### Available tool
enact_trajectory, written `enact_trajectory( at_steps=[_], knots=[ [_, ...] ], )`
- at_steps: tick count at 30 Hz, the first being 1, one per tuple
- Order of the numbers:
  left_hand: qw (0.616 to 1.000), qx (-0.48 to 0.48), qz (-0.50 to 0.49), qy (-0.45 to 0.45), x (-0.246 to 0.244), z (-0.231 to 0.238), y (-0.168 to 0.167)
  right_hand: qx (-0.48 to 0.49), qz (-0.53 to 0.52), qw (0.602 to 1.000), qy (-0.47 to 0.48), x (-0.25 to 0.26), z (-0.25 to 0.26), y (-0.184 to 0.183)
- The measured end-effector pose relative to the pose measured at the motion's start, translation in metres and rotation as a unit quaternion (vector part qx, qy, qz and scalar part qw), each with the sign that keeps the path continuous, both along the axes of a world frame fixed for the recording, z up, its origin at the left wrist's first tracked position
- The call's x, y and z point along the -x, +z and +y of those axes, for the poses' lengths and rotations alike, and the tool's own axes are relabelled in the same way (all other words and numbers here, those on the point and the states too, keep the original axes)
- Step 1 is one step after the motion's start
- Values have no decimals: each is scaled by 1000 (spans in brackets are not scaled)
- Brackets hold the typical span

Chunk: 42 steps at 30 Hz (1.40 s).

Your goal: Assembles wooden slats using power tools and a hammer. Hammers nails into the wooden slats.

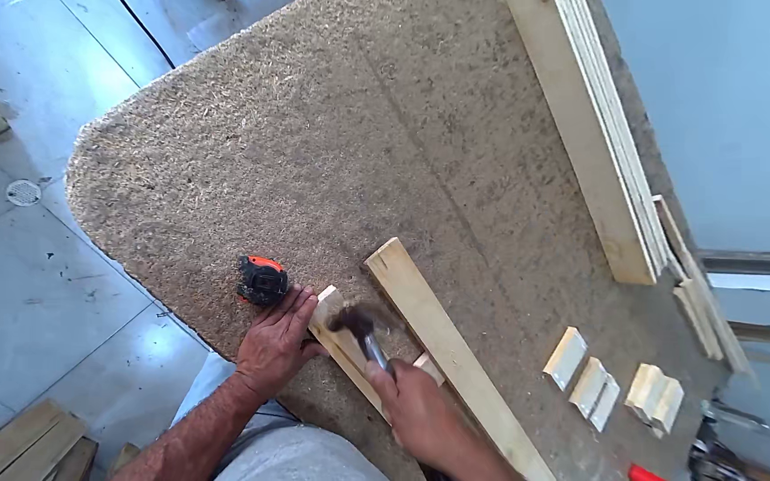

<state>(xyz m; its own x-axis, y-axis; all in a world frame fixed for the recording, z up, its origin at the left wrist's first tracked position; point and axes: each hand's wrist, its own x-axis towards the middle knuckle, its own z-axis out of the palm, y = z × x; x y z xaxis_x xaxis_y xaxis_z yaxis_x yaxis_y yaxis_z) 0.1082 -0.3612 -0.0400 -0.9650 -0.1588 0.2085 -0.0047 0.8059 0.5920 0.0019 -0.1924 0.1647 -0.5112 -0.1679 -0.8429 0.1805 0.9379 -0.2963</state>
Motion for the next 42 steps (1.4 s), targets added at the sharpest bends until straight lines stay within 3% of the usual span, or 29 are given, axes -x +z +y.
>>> enact_trajectory(
  at_steps=[3, 5, 7, 10, 11, 13, 15, 17, 20, 23, 24, 26, 27, 29, 31, 34, 36, 37, 39, 42],
  knots=[
    [1000, 14, -2, 3, 3, 1, -1, -17, -37, 999, 29, 12, -2, 13],
    [1000, 18, 2, 2, 3, 1, -1, 70, 50, 996, -13, 20, -11, 37],
    [1000, 22, 3, 4, 3, 2, -1, 187, 164, 965, -79, 24, -21, 56],
    [1000, 23, 4, 5, 3, 2, -2, 280, 247, 917, -138, 14, -27, 52],
    [1000, 25, 4, 6, 2, 1, -2, 259, 232, 929, -128, 5, -23, 38],
    [1000, 23, 1, 5, 1, 1, -2, 97, 113, 988, -46, -9, -7, 7],
    [1000, 19, 1, -5, 2, 0, -2, -36, -35, 999, -8, -10, -3, -2],
    [1000, 25, 4, -1, 2, 1, -4, -24, -55, 998, -7, 1, -5, 18],
    [1000, 28, -2, -6, 2, 1, -3, 133, 149, 978, -57, 9, -19, 54],
    [1000, 25, -3, -3, 3, 2, -3, 283, 317, 900, -102, -4, -17, 30],
    [1000, 24, -3, -3, 3, 1, -3, 284, 324, 899, -83, -15, -6, 5],
    [1000, 17, -3, -7, 1, 0, -4, 138, 288, 947, 42, -38, 25, -44],
    [1000, 13, -6, -12, 0, 1, -3, 51, 228, 968, 91, -48, 36, -55],
    [1000, 20, -5, -15, 5, -1, -1, -20, 186, 976, 111, -52, 42, -53],
    [999, 29, -9, -11, 1, 0, -2, 14, 265, 959, 104, -50, 38, -33],
    [999, 33, 2, -12, 2, 1, -3, 177, 388, 904, 30, -42, 26, -12],
    [1000, 22, 1, -11, -3, -2, 2, 240, 365, 899, -25, -55, 23, -32],
    [1000, 7, -6, -18, -3, -3, 6, 202, 334, 920, -16, -62, 25, -42],
    [999, -24, -26, -40, -1, -4, 12, 56, 144, 988, 18, -65, 38, -54],
    [990, -80, -89, -78, -2, -6, 38, 18, 9, 1000, -19, -85, 81, -44]
  ],
)
